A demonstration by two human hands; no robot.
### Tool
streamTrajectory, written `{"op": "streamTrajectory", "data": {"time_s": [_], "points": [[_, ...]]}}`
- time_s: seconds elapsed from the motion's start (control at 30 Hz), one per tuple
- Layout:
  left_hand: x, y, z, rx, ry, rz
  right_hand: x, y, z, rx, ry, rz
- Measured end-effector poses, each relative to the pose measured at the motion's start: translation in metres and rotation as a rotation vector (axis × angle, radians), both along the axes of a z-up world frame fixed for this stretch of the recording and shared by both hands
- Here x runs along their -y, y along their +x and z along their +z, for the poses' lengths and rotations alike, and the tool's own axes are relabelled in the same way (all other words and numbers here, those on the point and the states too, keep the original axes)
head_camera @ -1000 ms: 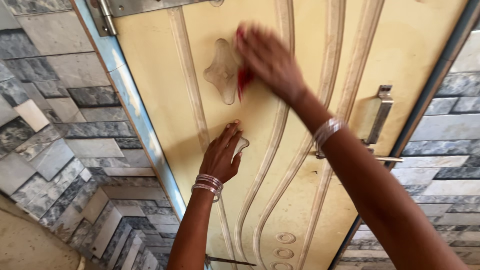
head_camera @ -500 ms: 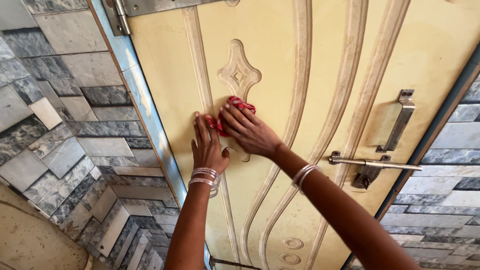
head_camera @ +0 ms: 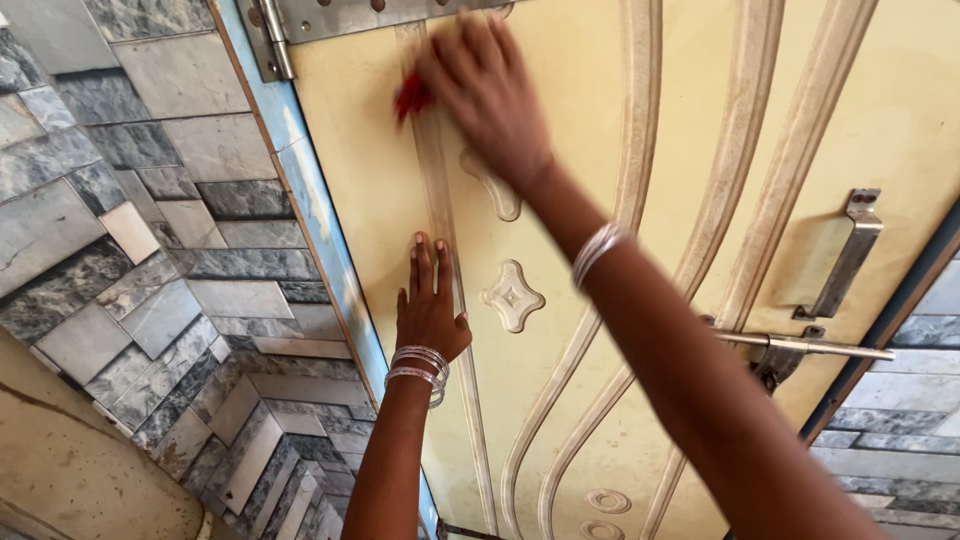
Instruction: The person wipes the surface of a cream-colored door using a red cloth. They systematically clean the door's panels and edges, moving from the lower sections upward and across the width of the door.
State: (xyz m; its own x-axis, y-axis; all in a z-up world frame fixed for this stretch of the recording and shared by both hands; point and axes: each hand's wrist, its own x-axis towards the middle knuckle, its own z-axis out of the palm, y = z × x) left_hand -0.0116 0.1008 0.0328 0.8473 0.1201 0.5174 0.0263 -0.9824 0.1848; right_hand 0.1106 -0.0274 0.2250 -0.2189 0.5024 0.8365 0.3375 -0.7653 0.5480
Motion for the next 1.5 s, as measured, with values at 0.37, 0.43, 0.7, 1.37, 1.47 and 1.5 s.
{"op": "streamTrajectory", "data": {"time_s": [0.37, 0.43, 0.7, 1.37, 1.47, 1.5], "points": [[-0.016, 0.001, -0.007, 0.37, -0.49, -0.281, 0.007, -0.024, -0.204, -0.155, -0.638, 0.028], [-0.014, -0.007, 0.0, 0.427, -0.35, -0.294, 0.004, -0.009, -0.182, -0.234, -0.671, 0.321], [0.004, 0.001, 0.024, 0.756, -0.269, -0.259, -0.004, -0.018, -0.131, -0.513, -0.464, 0.453], [-0.049, 0.055, 0.078, 0.933, 0.019, 0.024, 0.051, -0.048, -0.057, -0.515, -0.336, 0.189], [-0.057, 0.065, 0.105, 0.977, -0.003, 0.156, 0.055, -0.044, -0.074, -0.392, -0.338, -0.016], [-0.06, 0.068, 0.106, 0.961, -0.004, 0.179, 0.055, -0.044, -0.077, -0.384, -0.326, -0.053]]}}
